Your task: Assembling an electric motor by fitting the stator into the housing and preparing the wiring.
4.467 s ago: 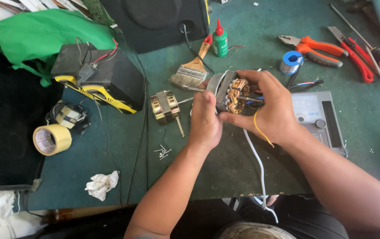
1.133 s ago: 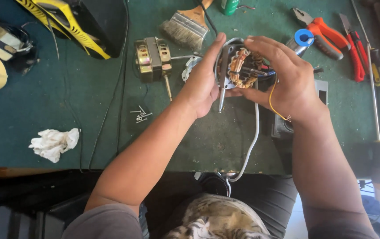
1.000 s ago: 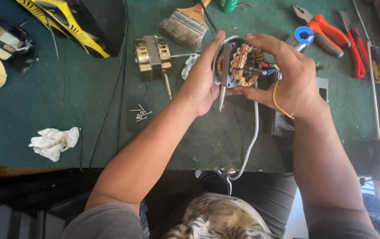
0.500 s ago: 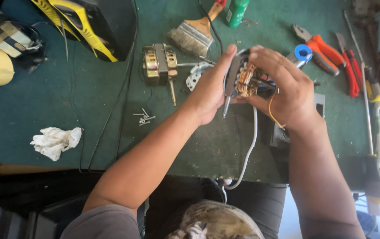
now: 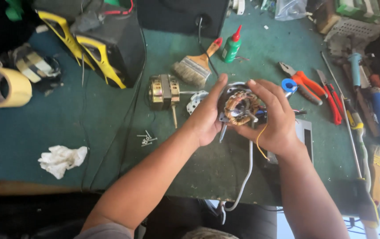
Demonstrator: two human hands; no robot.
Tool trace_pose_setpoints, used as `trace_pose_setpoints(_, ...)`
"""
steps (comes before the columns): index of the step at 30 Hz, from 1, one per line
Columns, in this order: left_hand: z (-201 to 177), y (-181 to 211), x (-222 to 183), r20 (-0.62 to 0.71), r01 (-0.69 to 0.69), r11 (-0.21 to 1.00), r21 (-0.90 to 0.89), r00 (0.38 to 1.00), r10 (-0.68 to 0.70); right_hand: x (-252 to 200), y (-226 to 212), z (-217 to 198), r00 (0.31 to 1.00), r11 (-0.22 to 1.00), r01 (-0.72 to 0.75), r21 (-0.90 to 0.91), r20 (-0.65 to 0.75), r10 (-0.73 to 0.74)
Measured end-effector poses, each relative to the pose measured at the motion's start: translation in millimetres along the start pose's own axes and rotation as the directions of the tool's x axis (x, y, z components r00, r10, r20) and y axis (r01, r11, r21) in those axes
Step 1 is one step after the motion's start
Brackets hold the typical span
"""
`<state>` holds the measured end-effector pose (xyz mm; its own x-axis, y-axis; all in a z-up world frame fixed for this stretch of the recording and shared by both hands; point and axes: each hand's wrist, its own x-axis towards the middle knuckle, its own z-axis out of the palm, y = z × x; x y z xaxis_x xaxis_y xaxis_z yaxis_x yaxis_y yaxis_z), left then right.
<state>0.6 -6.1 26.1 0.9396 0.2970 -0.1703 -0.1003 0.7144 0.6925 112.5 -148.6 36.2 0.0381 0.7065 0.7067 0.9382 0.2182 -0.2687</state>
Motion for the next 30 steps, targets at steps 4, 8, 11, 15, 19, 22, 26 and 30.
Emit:
trace_pose_setpoints(4,13.8,7.5,-12.0,-0.242,0.058,0.994,0.091,0.970,-0.035,-7.8,0.7,8.1,0.989,0.988,-0.144,-0.064,-0.055,0.140)
trace_pose_setpoints(8,26.8,16.6,-21.1,-0.262,0.032,0.992,0.124,0.965,0.002,-3.6,-3.0,7.1,0.980,0.983,-0.175,-0.056,-0.107,0.168)
trace_pose_setpoints(11,24.9,15.4,-22.4,-0.212,0.002,0.959,0.285,0.975,0.061,2.5,-10.8,3.9,0.960,0.962,-0.274,-0.014,-0.069,0.272)
trace_pose_setpoints(15,9.7,9.0,-5.7,-0.256,-0.027,0.956,0.291,0.961,0.105,6.4,-7.4,-8.3,0.977,0.974,-0.213,-0.074,-0.032,0.211)
trace_pose_setpoints(19,-16.6,19.5,2.7,-0.148,-0.260,0.965,0.042,0.953,0.264,-1.0,1.0,-7.4,0.957,0.959,-0.126,0.253,-0.223,0.184)
trace_pose_setpoints(22,-30.0,44.2,-3.5,-0.102,-0.438,0.893,-0.107,0.898,0.428,-0.9,-1.5,-8.1,0.920,0.935,-0.117,0.336,-0.319,0.230)
trace_pose_setpoints(26,-38.2,69.7,-15.1,-0.303,-0.596,0.801,-0.059,0.775,0.555,-7.8,5.4,6.9,0.980,0.960,-0.201,-0.193,-0.026,0.200)
trace_pose_setpoints(30,-57.7,64.6,-5.7,-0.286,-0.629,0.764,-0.146,0.766,0.576,-12.6,-13.9,45.4,0.979,0.980,-0.070,-0.184,0.177,0.103)
